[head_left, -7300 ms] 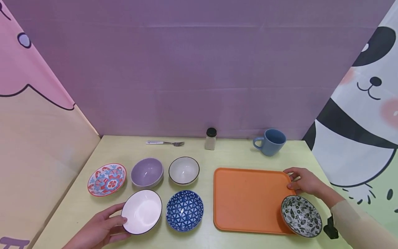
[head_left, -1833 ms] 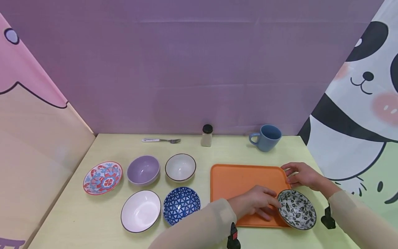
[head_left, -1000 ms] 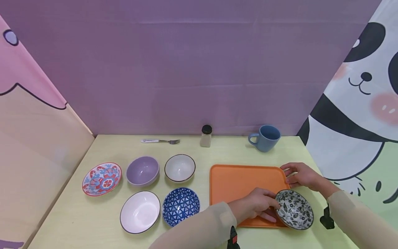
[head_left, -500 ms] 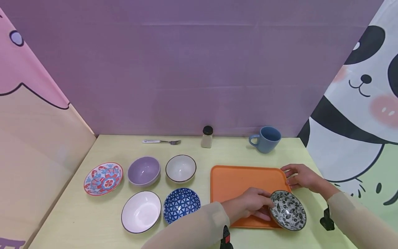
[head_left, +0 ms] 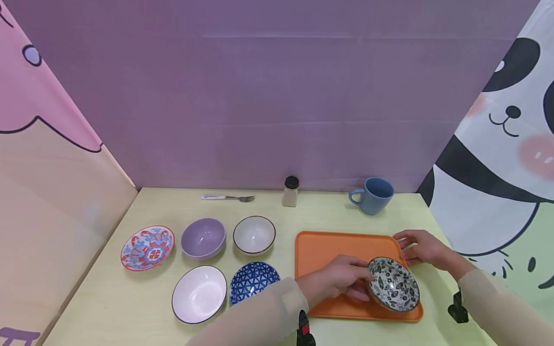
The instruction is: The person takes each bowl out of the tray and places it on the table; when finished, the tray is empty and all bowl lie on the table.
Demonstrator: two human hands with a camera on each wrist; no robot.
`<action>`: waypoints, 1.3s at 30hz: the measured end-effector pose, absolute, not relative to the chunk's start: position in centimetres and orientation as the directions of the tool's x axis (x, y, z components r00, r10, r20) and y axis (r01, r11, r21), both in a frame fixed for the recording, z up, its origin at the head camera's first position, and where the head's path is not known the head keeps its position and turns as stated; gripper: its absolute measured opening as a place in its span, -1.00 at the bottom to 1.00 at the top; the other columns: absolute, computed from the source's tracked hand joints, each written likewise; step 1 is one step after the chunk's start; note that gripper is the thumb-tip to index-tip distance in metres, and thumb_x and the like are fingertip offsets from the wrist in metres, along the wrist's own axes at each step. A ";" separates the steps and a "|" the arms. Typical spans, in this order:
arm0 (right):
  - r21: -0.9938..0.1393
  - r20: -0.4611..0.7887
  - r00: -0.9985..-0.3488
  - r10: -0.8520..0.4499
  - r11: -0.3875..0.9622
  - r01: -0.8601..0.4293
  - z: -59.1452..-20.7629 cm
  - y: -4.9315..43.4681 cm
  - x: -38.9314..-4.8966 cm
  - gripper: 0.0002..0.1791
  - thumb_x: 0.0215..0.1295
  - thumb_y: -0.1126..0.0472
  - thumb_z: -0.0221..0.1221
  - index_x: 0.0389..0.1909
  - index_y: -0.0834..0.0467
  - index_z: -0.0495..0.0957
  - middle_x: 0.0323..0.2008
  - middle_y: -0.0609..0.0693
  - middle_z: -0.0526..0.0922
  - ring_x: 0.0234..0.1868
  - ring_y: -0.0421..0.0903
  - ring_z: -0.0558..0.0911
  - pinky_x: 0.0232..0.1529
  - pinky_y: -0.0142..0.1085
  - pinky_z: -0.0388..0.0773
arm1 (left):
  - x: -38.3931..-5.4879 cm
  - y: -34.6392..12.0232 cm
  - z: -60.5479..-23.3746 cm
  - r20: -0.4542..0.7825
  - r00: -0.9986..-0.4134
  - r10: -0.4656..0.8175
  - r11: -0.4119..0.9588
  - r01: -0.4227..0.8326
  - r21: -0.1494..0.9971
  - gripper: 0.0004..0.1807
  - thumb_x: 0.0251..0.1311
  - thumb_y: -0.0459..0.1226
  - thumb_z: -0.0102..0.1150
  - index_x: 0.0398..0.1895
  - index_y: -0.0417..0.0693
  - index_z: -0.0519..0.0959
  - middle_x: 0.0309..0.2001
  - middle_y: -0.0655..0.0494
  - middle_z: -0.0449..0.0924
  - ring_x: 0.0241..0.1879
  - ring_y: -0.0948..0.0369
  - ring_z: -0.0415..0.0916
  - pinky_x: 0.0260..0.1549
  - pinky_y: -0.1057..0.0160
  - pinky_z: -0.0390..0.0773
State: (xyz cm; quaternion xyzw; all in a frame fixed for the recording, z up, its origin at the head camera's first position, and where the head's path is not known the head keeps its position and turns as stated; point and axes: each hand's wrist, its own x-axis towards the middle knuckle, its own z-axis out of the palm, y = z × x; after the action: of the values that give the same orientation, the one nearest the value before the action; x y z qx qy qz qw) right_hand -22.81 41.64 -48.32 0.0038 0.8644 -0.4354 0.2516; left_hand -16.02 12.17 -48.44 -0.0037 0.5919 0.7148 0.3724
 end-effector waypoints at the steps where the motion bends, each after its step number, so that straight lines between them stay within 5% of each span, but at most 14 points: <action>1: -0.749 -0.438 -0.874 -0.211 0.623 0.225 -48.3 41.6 -22.8 -0.37 0.27 0.48 0.21 0.38 0.42 0.32 0.09 0.33 0.54 -0.12 0.01 0.68 -0.09 -0.07 0.78 | -16.0 12.0 -48.2 -0.442 -0.722 0.533 -0.023 -0.534 0.845 -0.68 0.18 -0.41 0.27 0.02 -0.14 0.65 -0.22 -0.11 0.71 -0.46 0.06 0.65 -0.31 -0.06 0.80; 26: -0.751 -0.435 -0.879 -0.197 0.617 0.233 -48.6 41.7 -22.8 -0.38 0.29 0.49 0.21 0.38 0.42 0.32 0.05 0.30 0.55 -0.20 0.00 0.68 -0.13 -0.10 0.79 | -16.4 3.7 -43.4 -0.378 -0.682 0.625 0.003 -0.483 0.876 -0.58 0.34 -0.29 0.22 0.25 -0.14 0.55 -0.04 -0.09 0.63 -0.27 0.03 0.70 -0.21 0.02 0.80; 39: -0.752 -0.452 -0.868 -0.204 0.611 0.247 -48.6 41.8 -22.9 -0.36 0.28 0.48 0.22 0.39 0.40 0.33 0.07 0.29 0.56 -0.18 0.01 0.68 -0.10 -0.12 0.79 | -16.3 -2.0 -41.8 -0.375 -0.713 0.592 0.031 -0.445 0.895 -0.50 0.36 -0.26 0.20 0.34 -0.18 0.49 0.04 -0.15 0.62 -0.16 -0.04 0.73 -0.14 -0.01 0.79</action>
State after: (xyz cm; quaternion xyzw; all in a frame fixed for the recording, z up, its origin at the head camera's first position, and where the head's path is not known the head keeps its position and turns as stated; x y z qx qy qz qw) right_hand -22.87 41.79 -48.58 0.0125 0.8601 -0.4411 0.2561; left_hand -16.33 -2.03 -41.83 0.0600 0.6130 0.6935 0.3738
